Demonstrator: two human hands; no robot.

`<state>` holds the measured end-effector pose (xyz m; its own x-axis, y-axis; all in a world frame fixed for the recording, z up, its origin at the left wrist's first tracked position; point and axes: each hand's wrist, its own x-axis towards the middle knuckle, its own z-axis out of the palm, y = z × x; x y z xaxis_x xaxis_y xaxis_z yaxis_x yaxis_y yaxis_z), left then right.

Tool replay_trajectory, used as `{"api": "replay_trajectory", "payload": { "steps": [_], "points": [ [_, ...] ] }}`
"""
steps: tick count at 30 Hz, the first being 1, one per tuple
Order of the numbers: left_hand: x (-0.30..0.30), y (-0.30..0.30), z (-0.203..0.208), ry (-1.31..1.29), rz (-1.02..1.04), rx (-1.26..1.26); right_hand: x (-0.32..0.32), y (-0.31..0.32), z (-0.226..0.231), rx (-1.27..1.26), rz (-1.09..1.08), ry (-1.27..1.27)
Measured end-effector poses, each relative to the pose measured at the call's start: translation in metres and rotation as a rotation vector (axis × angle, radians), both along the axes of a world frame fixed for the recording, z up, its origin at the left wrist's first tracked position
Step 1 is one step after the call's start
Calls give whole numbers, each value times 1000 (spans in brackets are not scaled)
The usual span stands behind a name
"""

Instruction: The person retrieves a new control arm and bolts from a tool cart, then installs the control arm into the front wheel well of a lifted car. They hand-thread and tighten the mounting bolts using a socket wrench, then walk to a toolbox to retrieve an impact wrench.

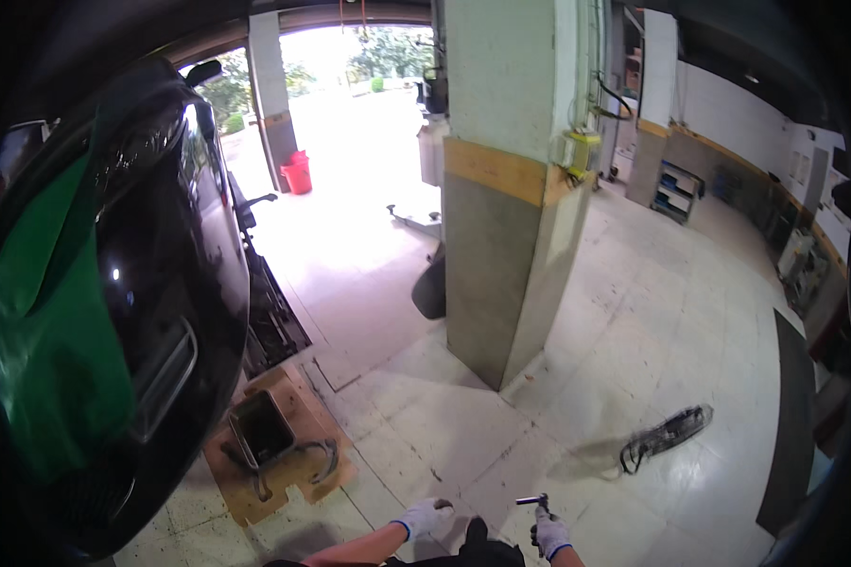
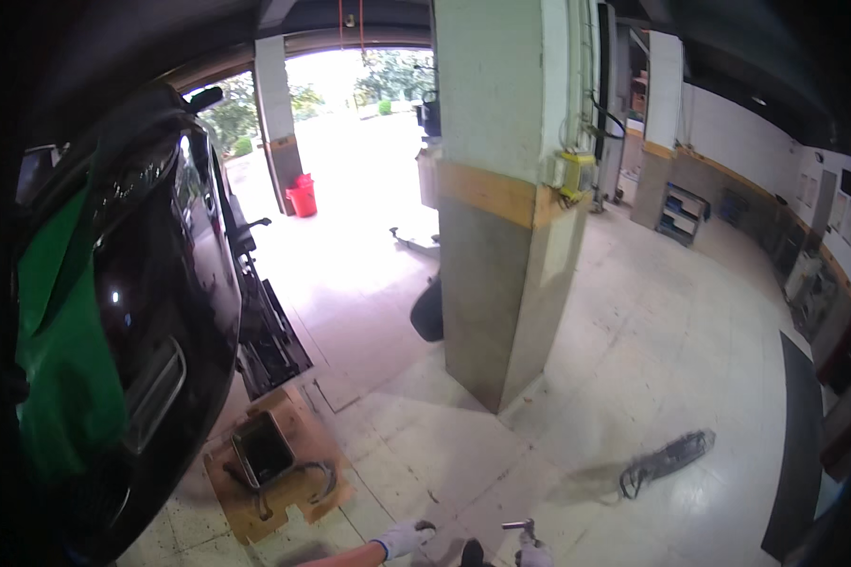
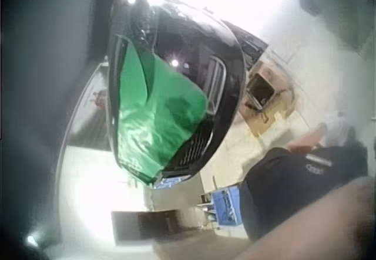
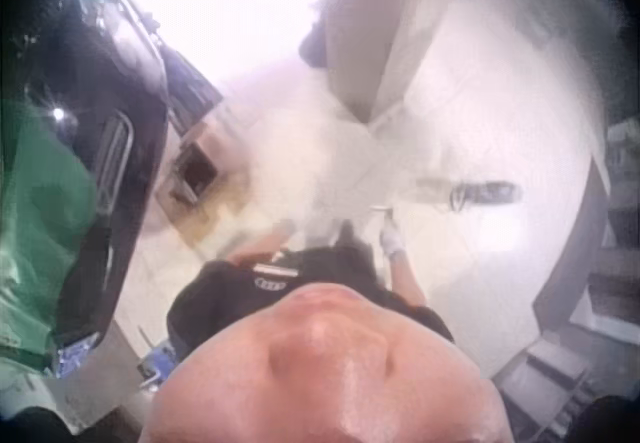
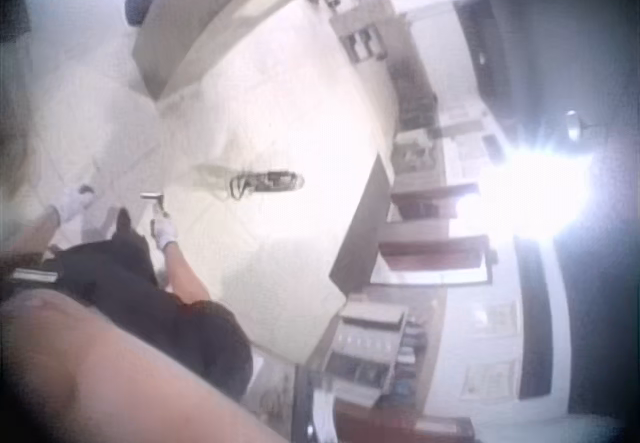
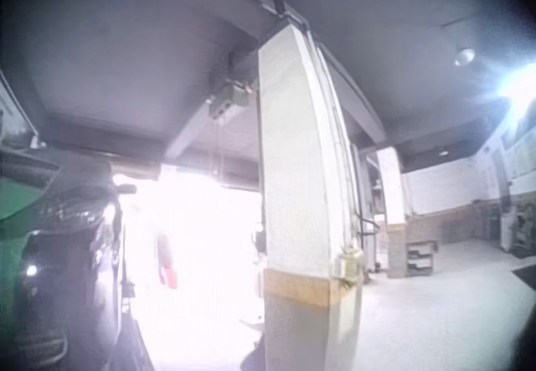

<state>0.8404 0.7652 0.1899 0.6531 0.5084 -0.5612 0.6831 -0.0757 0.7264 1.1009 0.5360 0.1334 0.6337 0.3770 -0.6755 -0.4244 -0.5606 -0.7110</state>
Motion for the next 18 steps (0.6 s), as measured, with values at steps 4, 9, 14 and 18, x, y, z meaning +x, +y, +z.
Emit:
{"api": "replay_trajectory", "payload": {
  "steps": [4,9,14,18],
  "points": [
    [76,91,2,-219,252,-41,26,198,83,1,650,-561],
    [146,260,-4,-699,977,-688,3,416,103,287,1036,-798],
    [141,440,-13,-679,911,-704,36,568,95,355,1161,-653],
    [152,574,-3,-619,951,-566,92,660,96,114,1059,-644]
  ]
}}
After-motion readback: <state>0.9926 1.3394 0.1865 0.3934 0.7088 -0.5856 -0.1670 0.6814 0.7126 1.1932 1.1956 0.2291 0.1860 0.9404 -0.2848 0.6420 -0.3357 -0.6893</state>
